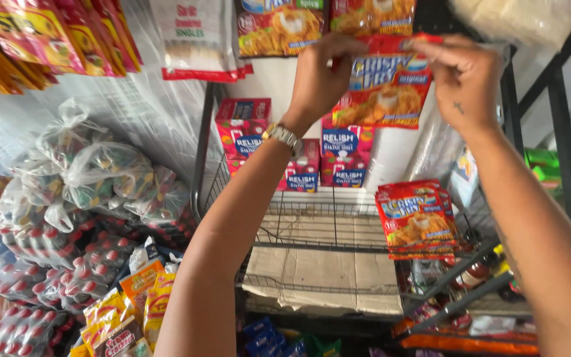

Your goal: Organizing and stocking various food packets on a wire retail shelf.

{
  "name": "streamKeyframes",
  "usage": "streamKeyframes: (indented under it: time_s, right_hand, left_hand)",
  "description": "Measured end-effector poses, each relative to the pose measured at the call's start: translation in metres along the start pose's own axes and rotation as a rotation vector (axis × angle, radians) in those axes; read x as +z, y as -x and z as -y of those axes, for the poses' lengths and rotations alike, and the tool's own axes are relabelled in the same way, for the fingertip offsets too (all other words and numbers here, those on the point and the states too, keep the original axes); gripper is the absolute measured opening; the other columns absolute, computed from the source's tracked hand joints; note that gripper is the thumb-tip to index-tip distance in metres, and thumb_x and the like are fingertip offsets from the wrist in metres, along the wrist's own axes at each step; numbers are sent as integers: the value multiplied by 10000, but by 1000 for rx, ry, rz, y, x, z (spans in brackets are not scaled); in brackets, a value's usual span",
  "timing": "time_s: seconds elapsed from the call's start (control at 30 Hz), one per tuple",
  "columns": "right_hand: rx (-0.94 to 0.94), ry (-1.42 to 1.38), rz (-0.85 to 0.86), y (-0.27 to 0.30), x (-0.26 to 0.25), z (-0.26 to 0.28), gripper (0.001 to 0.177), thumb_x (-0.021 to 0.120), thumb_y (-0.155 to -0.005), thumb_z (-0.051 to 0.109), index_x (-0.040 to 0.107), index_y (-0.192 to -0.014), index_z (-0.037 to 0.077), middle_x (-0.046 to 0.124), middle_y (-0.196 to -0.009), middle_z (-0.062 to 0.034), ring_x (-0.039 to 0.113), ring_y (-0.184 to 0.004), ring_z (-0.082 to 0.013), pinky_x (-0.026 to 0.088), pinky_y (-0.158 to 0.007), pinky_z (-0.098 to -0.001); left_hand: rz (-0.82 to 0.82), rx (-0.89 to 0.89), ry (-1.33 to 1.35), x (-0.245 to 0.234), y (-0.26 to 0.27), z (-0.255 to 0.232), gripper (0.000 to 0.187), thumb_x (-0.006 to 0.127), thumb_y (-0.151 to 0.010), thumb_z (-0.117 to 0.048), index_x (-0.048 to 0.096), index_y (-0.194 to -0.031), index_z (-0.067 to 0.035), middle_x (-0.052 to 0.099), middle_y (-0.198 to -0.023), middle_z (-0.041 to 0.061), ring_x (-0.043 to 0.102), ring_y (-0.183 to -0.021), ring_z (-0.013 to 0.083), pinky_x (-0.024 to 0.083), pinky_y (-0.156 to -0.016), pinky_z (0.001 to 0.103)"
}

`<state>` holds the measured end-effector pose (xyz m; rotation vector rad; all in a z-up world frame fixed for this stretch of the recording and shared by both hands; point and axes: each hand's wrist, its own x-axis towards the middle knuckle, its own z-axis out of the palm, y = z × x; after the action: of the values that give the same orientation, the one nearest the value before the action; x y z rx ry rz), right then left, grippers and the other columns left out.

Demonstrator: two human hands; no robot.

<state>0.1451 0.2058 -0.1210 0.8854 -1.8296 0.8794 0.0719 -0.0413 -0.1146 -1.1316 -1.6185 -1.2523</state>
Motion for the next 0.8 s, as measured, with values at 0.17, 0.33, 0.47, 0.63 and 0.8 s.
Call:
streamKeyframes:
  time_s: [0.17, 0.33, 0.47, 0.63, 0.8]
  right_hand:
    - [-238, 150, -69, -77, -9, 16, 402, 545, -979, -256, 752, -1240, -32, 721, -1065, -174, 688, -971, -201, 513, -845, -277]
    - [-380, 340, -123, -126, -15, -5, 466, 537, -851, -269, 774, -1165, -20, 710, -1019, -202, 690, -891, -289, 512, -779, -350]
    - [-224, 498, -165, -144, -13, -34, 445, 618, -879, -164, 818, -1163, 114, 706, -971, -125, 647, -852, -275, 490, -760, -389]
    - [-174, 676, -196, -153, -5, -46, 416, 646, -863, -80, 828, -1098, 211, 739, -1008, -20, 611, -973, -278, 448, -880, -440]
    - [70, 638, -141, -151, 1, -39, 359, 645, -932, 4, 822, -1116, 257, 668, -874, -13, 571, -1018, -270, 360, -963, -491]
  left_hand:
    - [-118, 134, -146, -12, -85, 0, 236, 633, -838, 74, 785, -939, -76, 797, -917, 81, 796, -836, 211, 630, -749, 305]
    - [-166, 133, -171, -15, -136, 12, 236, 632, -790, 72, 801, -872, -71, 805, -845, 91, 806, -772, 198, 636, -714, 296]
    - [-127, 36, -237, -13, -155, 17, 265, 607, -796, 80, 814, -872, -68, 803, -843, 105, 798, -782, 188, 623, -726, 301]
    - [-107, -92, -220, -9, -162, 31, 255, 596, -821, 70, 808, -892, -51, 796, -839, 122, 788, -773, 187, 618, -726, 308]
    - [-113, -203, -208, -7, -166, 34, 261, 567, -848, 69, 799, -912, -35, 794, -869, 132, 777, -811, 194, 613, -750, 314]
